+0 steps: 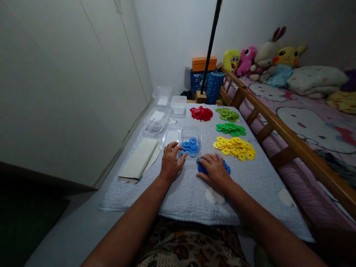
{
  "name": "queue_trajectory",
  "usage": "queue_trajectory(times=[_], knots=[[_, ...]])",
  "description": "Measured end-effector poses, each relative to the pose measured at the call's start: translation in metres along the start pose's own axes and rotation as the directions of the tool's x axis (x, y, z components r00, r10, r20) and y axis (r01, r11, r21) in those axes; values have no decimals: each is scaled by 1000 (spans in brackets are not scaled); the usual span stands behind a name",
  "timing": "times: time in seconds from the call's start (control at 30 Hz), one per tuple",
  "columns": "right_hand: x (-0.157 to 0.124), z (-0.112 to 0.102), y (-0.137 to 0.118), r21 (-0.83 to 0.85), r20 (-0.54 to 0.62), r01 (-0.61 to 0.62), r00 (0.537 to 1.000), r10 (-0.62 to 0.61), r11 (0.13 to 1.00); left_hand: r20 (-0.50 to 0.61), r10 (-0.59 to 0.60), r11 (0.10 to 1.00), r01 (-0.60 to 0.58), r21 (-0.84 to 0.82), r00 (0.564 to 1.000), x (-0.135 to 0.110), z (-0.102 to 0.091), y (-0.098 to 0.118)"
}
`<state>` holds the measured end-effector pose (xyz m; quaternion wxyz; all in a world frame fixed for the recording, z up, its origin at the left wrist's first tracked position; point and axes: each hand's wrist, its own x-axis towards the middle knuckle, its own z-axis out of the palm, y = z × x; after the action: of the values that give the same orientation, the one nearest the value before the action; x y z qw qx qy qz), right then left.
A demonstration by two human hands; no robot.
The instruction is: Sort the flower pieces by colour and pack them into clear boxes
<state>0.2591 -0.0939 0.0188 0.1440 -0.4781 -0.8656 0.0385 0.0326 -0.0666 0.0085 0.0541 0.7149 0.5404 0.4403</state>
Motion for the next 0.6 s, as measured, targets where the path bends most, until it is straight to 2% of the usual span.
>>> queue_trajectory(times=[0.23, 0.47, 0.6], knots=[[-1, 2, 5, 18, -116, -27, 993, 29, 999, -1, 2, 1000, -2, -6, 1000, 0, 1, -1], [2, 2, 7, 10, -108, -67, 992, 68, 998, 13, -4, 1000, 4, 1, 1000, 0, 0, 0], [5, -5, 6, 30, -76, -68, 995, 70, 997, 0, 6, 1000, -6, -2, 1000, 0, 1, -1]])
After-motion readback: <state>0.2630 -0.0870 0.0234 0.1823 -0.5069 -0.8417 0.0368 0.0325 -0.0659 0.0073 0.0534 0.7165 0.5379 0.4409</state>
